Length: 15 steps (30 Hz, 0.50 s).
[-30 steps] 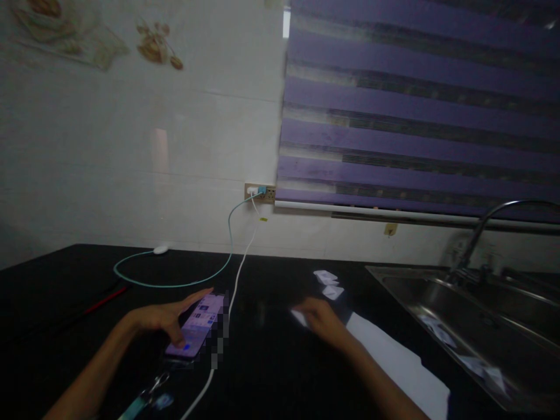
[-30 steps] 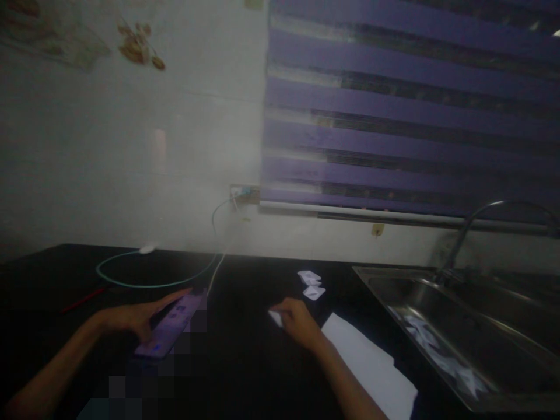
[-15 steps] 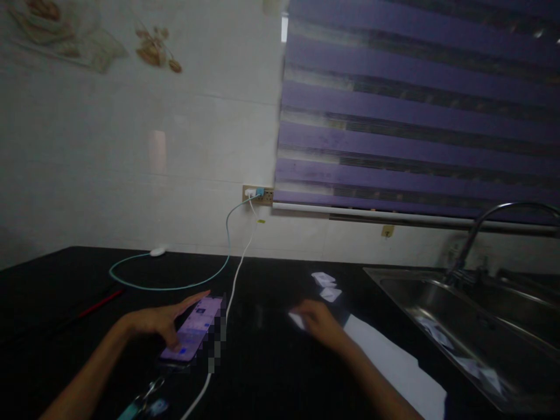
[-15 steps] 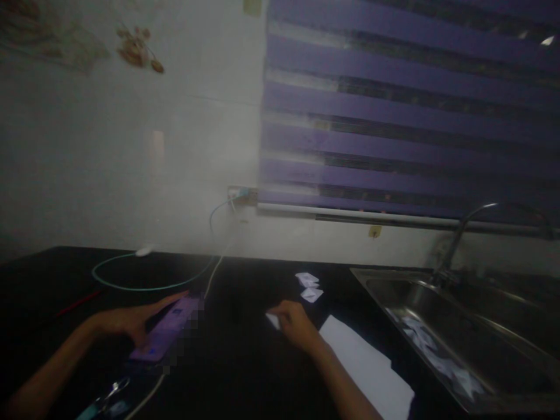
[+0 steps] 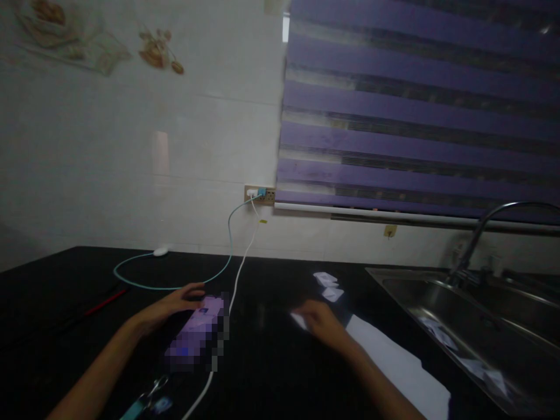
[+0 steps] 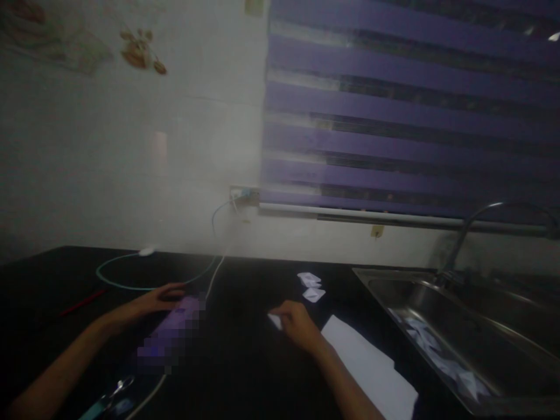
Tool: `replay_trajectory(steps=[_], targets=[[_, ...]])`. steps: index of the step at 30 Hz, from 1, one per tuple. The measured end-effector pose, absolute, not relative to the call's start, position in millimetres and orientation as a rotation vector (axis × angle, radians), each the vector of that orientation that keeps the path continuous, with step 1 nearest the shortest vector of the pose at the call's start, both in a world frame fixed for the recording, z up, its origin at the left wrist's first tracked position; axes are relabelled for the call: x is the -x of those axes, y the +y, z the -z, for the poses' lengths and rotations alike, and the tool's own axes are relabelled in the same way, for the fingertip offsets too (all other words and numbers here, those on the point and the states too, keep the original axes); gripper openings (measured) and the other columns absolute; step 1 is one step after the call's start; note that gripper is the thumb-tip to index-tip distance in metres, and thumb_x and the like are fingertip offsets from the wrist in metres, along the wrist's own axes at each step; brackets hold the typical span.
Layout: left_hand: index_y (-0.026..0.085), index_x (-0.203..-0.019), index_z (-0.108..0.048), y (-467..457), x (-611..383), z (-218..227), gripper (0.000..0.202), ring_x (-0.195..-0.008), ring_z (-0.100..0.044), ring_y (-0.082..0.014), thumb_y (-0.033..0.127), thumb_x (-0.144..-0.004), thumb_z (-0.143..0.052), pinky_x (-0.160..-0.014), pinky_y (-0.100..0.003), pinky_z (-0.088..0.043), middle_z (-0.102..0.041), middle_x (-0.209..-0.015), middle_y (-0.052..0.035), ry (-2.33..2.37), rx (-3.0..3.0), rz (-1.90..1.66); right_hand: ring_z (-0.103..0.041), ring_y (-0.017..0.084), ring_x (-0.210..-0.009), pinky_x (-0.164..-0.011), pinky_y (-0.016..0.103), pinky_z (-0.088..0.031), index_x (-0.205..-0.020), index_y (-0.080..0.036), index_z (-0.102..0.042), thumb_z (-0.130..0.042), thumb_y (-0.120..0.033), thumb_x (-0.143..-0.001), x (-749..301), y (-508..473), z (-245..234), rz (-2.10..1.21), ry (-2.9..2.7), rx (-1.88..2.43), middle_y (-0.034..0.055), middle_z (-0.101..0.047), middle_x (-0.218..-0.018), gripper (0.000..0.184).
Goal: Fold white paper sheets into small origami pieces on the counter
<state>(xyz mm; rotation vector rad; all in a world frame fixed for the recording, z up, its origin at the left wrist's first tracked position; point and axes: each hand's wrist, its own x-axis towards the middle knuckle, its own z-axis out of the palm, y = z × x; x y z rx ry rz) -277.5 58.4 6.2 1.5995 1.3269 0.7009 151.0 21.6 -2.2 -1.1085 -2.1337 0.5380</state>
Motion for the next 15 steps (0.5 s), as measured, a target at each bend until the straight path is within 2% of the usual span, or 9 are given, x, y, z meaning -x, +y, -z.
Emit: replay_trajectory(steps=[6, 15], targets=[[0.016, -0.139, -0.036, 67.4, 268.7, 1.1, 0.084, -0.12, -0.051, -0.0286, 0.051, -0.068, -0.067, -0.1, -0.036, -0.041, -0.046, -0.138, -0.0153, 1.384, -1.629, -0.721, -0.063, 0.018, -0.083, -0.076, 0.03, -0.047, -0.101, -0.018, -0.072, -0.043, -0.008, -0.082, -151.4, 21.1, 1.6, -0.523, -2.14, 1.104, 0.0074, -0.068, -0.09, 0.035], [0.017, -0.14, -0.034, 63.0, 267.0, 0.7, 0.085, -0.125, -0.044, -0.032, 0.048, -0.068, -0.068, -0.103, -0.039, -0.037, -0.041, -0.142, -0.015, 1.391, -1.697, -0.643, -0.063, 0.018, -0.081, -0.076, 0.03, -0.047, -0.102, -0.019, -0.072, -0.042, -0.008, -0.083, -152.1, 25.0, 5.5, -0.504, -2.159, 1.103, 0.0066, -0.068, -0.088, 0.036]])
